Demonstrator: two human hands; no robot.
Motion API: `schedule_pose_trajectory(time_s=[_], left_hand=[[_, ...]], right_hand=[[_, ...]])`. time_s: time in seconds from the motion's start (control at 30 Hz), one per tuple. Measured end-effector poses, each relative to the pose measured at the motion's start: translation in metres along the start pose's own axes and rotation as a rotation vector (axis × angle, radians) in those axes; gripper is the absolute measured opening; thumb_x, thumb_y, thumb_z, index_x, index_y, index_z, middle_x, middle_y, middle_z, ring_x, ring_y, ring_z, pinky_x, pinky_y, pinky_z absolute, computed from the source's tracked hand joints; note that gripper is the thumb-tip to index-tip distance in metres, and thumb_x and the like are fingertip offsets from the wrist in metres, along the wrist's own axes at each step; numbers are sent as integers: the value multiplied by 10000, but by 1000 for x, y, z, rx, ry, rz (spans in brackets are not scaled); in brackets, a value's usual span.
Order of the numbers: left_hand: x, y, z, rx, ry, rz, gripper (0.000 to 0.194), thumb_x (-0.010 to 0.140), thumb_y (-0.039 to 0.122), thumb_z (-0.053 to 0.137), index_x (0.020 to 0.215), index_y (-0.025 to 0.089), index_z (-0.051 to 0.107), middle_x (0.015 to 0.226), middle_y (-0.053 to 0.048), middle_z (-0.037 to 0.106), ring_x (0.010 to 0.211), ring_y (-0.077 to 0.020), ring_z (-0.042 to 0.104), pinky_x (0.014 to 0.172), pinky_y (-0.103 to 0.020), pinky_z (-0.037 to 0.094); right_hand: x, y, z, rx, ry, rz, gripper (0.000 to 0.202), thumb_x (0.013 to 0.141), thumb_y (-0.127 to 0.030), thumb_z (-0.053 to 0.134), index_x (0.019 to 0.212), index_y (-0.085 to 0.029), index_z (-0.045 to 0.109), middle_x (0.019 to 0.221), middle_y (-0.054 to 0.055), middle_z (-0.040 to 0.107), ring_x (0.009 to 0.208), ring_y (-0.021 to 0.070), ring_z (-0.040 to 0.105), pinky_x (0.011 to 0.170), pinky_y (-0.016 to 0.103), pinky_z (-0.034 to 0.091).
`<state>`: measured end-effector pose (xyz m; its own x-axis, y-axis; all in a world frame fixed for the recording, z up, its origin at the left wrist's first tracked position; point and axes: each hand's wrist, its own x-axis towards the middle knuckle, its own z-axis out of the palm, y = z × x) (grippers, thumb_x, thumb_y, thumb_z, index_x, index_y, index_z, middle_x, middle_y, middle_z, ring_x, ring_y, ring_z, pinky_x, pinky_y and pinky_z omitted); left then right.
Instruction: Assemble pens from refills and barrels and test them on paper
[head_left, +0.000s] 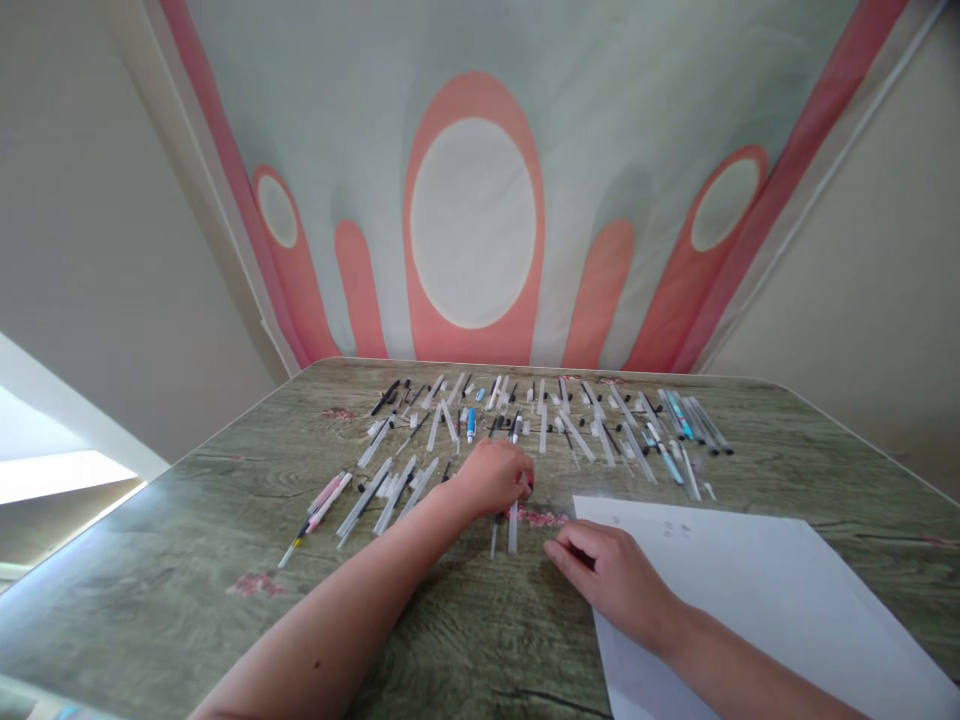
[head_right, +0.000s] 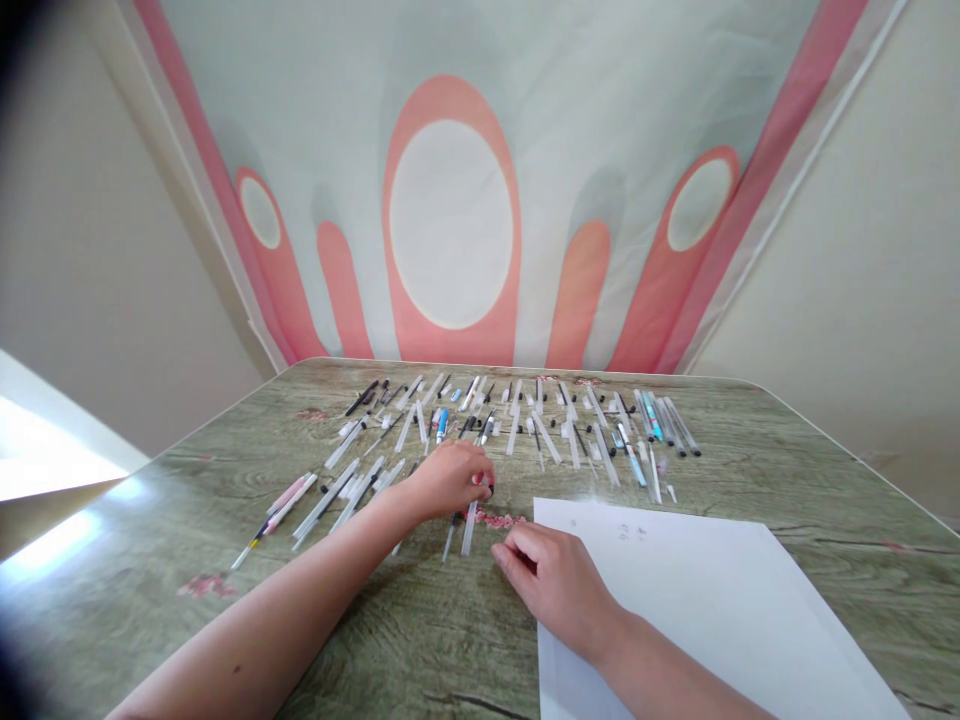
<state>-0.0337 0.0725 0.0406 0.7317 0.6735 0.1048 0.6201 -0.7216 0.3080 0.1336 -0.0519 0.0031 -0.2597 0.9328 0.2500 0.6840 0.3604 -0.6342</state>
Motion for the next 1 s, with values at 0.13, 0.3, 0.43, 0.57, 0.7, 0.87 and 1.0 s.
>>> schedule_pose_trajectory(time_s=[0.13, 0.3, 0.43, 0.57, 0.7, 0.87, 1.0], left_hand=[[1, 6, -7, -132, -20, -15, 175, 724, 297, 607, 835, 183, 678, 752, -12, 648, 723, -150, 581, 661, -238, 421], [-2, 21, -4, -705, -194, -136, 260, 708, 354, 620, 853, 139, 640, 684, -9, 636, 577, -116, 563, 514, -204, 417], [-3, 28, 5, -884, -253, -148, 232, 682, 326, 646, 799, 126, 628, 633, -1, 611, 547, -105, 542, 513, -206, 420], [-2, 23, -3, -747, -254, -115, 225, 724, 334, 613, 836, 142, 652, 669, -7, 627, 580, -113, 551, 547, -215, 421], [-3, 4, -19, -253, -53, -10, 189, 687, 169, 609, 855, 192, 693, 779, -16, 641, 763, -160, 570, 714, -260, 423], [-7, -16, -17, 69, -59, 151, 277, 652, 76, 613, 847, 249, 706, 843, -30, 611, 899, -197, 532, 851, -306, 378], [-5, -17, -6, 149, -85, 195, 192, 690, 117, 635, 813, 251, 700, 868, -40, 590, 922, -204, 502, 846, -308, 365]], right_hand=[[2, 3, 1, 193, 139, 91, 151, 889, -340, 471, 934, -219, 549, 772, -2, 614, 614, 128, 558, 587, 235, 422], [5, 10, 3, 290, 243, 158, 276, 846, -391, 545, 1066, -230, 504, 823, 5, 634, 618, 133, 584, 574, 235, 455], [5, 11, 1, 277, 270, 166, 201, 854, -384, 540, 980, -228, 541, 734, -7, 623, 619, 142, 586, 567, 239, 448], [4, 10, -2, 222, 290, 141, 156, 866, -359, 526, 940, -226, 563, 772, 5, 627, 661, 151, 582, 606, 253, 449], [4, 10, -2, 167, 272, 132, 120, 853, -325, 539, 906, -225, 577, 802, 13, 631, 668, 154, 575, 615, 262, 450], [4, 11, 3, 277, 247, 125, 86, 841, -295, 539, 828, -210, 546, 889, 39, 638, 731, 158, 599, 675, 271, 465], [5, 12, 5, 418, 193, 187, 93, 848, -287, 527, 804, -205, 521, 839, 27, 638, 693, 146, 605, 658, 261, 456]])
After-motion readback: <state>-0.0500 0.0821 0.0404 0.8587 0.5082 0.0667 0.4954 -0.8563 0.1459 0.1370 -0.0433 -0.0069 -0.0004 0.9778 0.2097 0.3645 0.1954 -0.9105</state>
